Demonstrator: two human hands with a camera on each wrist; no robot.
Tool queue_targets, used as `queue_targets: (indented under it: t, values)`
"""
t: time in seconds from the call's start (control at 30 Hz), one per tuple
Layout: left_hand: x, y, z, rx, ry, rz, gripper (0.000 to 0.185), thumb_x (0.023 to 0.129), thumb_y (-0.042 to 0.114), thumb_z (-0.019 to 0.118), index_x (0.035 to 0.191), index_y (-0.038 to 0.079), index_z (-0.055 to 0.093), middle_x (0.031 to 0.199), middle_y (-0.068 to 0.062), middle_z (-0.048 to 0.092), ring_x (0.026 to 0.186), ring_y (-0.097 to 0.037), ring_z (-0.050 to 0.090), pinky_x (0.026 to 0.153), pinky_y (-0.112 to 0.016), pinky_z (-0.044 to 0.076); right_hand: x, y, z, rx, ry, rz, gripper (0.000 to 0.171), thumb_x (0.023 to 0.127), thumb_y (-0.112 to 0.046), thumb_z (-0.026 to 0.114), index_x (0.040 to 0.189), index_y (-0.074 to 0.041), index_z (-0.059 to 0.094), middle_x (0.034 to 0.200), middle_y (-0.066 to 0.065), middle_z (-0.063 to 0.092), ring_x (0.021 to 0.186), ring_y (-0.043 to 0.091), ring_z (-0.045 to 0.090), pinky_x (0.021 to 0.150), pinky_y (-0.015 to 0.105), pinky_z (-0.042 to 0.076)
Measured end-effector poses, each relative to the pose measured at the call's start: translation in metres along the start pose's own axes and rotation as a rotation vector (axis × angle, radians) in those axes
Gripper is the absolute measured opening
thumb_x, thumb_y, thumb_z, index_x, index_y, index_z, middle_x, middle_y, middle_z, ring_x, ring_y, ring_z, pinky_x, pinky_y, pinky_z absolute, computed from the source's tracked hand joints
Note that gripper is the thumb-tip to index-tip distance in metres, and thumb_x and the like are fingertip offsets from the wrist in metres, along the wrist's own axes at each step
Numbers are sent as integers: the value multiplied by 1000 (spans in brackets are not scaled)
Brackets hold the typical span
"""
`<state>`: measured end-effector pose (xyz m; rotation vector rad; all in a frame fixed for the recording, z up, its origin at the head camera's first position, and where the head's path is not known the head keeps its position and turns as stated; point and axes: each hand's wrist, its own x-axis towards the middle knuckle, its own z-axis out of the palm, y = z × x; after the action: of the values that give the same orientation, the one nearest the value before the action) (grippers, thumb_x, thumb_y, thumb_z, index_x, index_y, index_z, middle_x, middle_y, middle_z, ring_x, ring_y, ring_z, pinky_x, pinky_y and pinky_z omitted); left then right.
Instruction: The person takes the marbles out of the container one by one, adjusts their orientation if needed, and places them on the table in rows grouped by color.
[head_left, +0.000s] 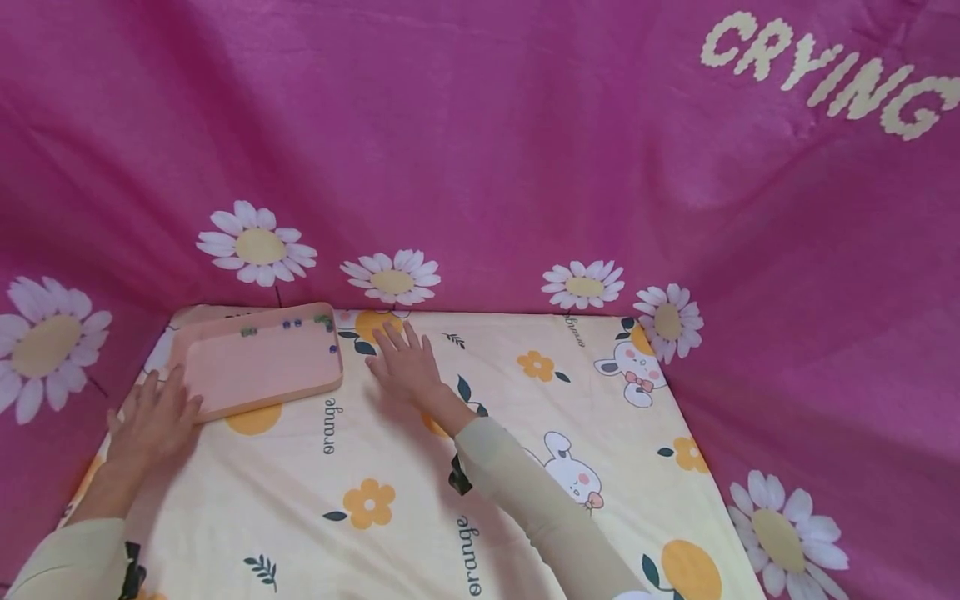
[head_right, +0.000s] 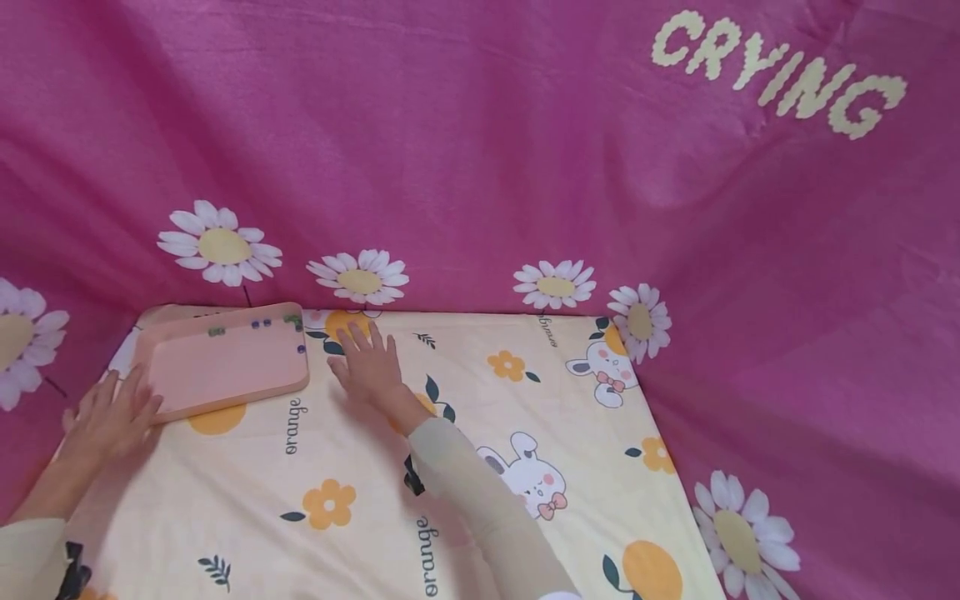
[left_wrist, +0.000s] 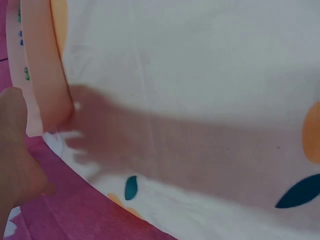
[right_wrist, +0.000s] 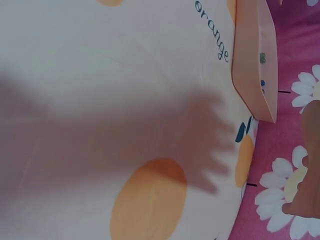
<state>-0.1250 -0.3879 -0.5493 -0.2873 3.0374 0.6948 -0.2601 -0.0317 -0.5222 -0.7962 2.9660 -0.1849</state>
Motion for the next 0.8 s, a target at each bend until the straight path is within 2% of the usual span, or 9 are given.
queue_targets:
  t: [0.2,0.4,0.57,0.8]
  values:
    - [0,-15,2,16,-20,-42,76,106,45,30,154,-4,-3,151,-41,2,134,-62,4,104,-78,-3,1,-9,8,-10,-46,5,59,105,-54,28,160,-33,21,166,-5,16,151,28,6,118,53,17]
    - [5,-22,1,5,-33,-15,78,106,46,29,153,-7,-3,151,-42,-1,133,-64,3,104,-77,0,7,-18,16,13,-26,10,60,106,-52,29,160,-29,21,166,-3,17,151,30,9,118,54,17]
    - [6,-24,4,29,-18,-5,76,106,44,28,153,-9,-1,149,-44,3,133,-64,6,105,-77,2,14,-28,28,-54,0,8,60,106,-52,28,160,-28,22,164,-3,22,150,30,16,116,53,23]
    - [7,-25,10,39,2,-16,78,106,43,31,153,-10,-1,151,-43,2,134,-63,5,105,-77,1,22,-36,37,-139,-44,35,63,105,-56,25,161,-27,18,165,-3,20,150,28,13,115,52,26]
